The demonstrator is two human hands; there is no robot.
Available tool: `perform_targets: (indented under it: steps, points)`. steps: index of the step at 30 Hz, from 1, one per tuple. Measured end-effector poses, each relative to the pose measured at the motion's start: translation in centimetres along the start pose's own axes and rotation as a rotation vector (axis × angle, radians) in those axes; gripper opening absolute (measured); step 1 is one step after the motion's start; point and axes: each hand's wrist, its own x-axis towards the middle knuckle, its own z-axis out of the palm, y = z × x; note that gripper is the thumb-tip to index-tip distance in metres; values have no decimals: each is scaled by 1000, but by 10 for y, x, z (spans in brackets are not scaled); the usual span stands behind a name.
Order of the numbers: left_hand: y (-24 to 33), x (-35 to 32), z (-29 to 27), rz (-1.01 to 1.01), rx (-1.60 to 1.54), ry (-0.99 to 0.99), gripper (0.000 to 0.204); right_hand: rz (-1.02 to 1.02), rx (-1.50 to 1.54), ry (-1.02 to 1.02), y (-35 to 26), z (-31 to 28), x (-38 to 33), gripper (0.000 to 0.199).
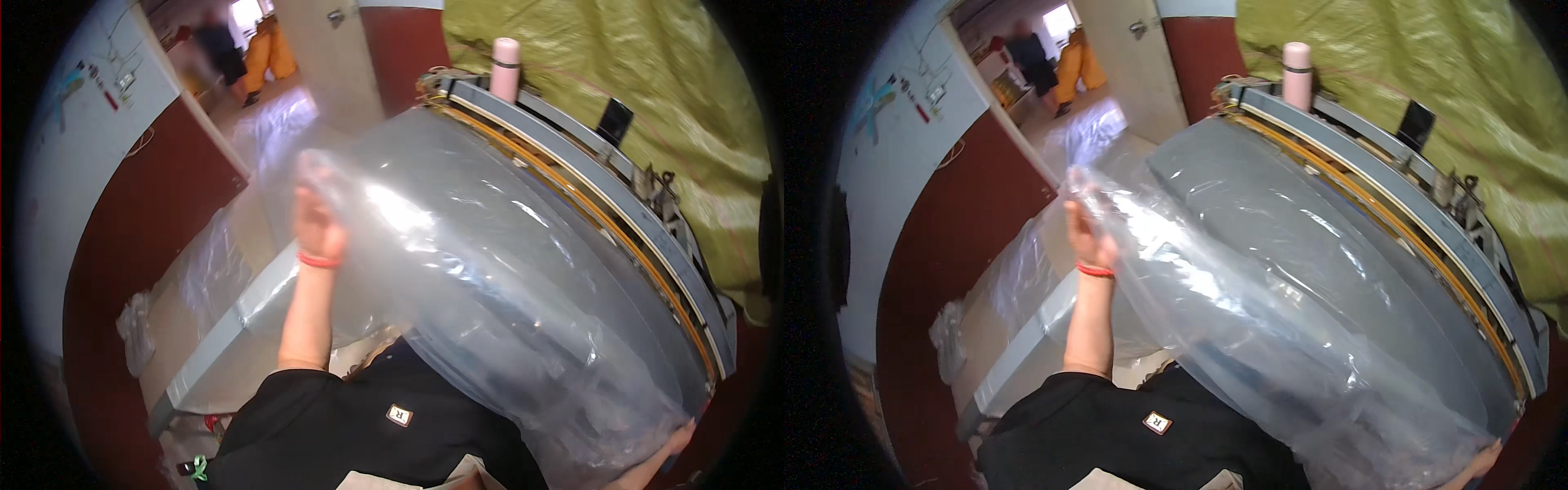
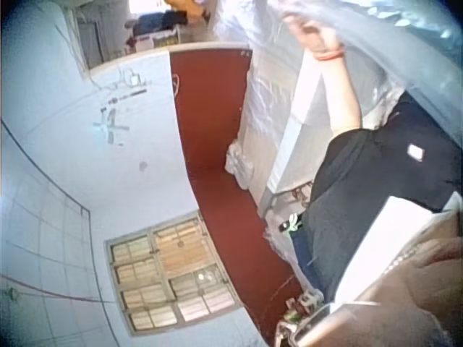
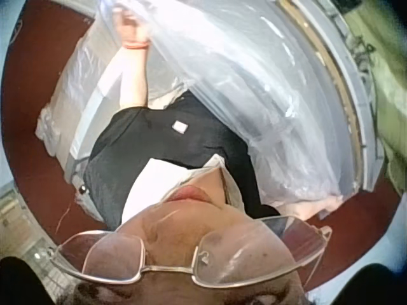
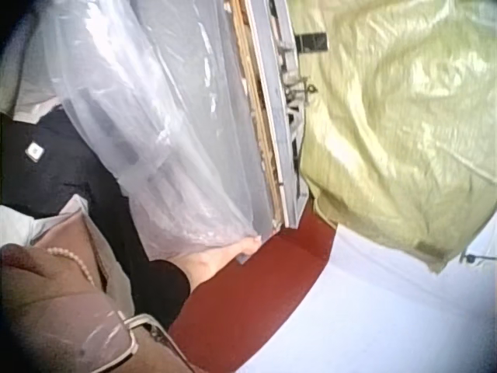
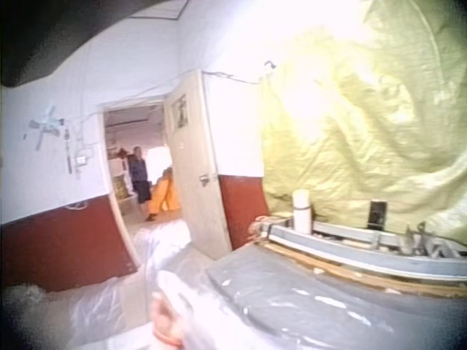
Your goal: Covering a large foam or rubber product with a clear plastic protective bag.
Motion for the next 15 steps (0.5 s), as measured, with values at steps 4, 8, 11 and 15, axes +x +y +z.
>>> perform_targets:
  steps: [4,8,11,15]
  points:
    - [-57,-78,-74,-483,1036,-129,38,49,-36,-7,-11,23,15,49]
    - [-92,-96,-57,-787,316,15,29,-101,-209,102,13,19,15,49]
    - [-77,-62,-125,-588,-72,640,17,-112,-243,53,21,21,21,49]
    - [-34,9,-40,-193,716,662,21,-140,-271,47,-5,10,11,48]
